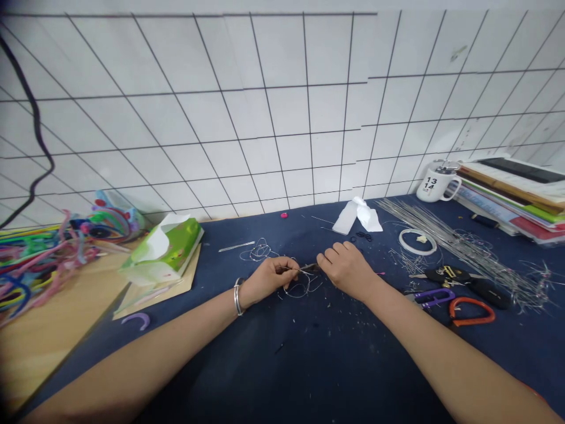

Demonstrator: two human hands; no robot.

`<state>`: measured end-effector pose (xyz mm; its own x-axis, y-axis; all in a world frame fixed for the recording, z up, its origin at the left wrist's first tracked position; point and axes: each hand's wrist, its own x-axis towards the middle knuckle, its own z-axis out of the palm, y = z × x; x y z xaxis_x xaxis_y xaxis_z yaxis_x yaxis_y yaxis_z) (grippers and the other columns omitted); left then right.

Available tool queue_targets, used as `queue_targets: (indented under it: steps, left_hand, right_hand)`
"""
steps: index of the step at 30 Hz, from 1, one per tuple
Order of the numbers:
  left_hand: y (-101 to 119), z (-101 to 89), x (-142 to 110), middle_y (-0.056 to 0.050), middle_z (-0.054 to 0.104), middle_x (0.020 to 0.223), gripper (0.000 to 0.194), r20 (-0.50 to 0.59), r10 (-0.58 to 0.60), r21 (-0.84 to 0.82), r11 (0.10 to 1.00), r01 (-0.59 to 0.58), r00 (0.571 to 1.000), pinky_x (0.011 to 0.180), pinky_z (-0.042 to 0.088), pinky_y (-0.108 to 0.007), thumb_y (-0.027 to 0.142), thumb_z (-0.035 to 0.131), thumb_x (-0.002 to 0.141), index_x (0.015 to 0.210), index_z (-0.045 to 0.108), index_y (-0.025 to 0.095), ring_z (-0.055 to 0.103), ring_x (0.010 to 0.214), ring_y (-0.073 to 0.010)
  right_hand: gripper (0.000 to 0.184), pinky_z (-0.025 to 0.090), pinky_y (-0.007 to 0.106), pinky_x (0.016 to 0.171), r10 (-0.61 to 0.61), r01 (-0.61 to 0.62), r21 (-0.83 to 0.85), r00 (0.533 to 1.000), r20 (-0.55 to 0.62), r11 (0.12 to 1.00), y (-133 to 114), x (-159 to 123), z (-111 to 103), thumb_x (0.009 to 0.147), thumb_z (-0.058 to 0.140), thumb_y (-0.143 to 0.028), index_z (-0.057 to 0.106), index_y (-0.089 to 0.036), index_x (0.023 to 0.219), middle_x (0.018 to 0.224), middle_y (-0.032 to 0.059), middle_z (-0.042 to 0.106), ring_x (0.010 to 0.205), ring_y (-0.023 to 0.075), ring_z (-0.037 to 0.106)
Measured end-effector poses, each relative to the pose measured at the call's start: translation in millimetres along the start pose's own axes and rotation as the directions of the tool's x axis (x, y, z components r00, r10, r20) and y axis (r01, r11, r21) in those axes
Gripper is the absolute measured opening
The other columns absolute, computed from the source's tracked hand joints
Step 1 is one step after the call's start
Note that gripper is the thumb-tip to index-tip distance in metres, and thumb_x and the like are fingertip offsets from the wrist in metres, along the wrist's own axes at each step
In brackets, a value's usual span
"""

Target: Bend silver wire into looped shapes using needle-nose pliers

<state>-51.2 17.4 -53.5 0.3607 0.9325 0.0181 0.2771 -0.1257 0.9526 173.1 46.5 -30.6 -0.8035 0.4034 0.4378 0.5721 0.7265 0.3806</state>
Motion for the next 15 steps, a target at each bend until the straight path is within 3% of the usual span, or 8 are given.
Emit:
queue_targets:
  steps: [15]
  left_hand:
    - [-0.3, 2.5, 1.1, -0.001, 0.059, 0.069, 0.013, -0.091, -0.006, -0.052, 0.999, 0.001, 0.996, 0.047, 0.037, -0.016, 0.024, 0.052, 0.076, 0.079, 0.056, 0.012, 0.047, 0.049, -0.0042]
  right_hand:
    - [0.022, 0.021, 0.031, 0.061, 0.086, -0.086, 0.003, 0.996, 0.0, 0.996, -8.1, 5.4, -8.0, 0.084, 0.039, -0.013, 0.059, -0.014, 0.094, 0.067, 0.006, 0.05, 0.068, 0.016, 0.036]
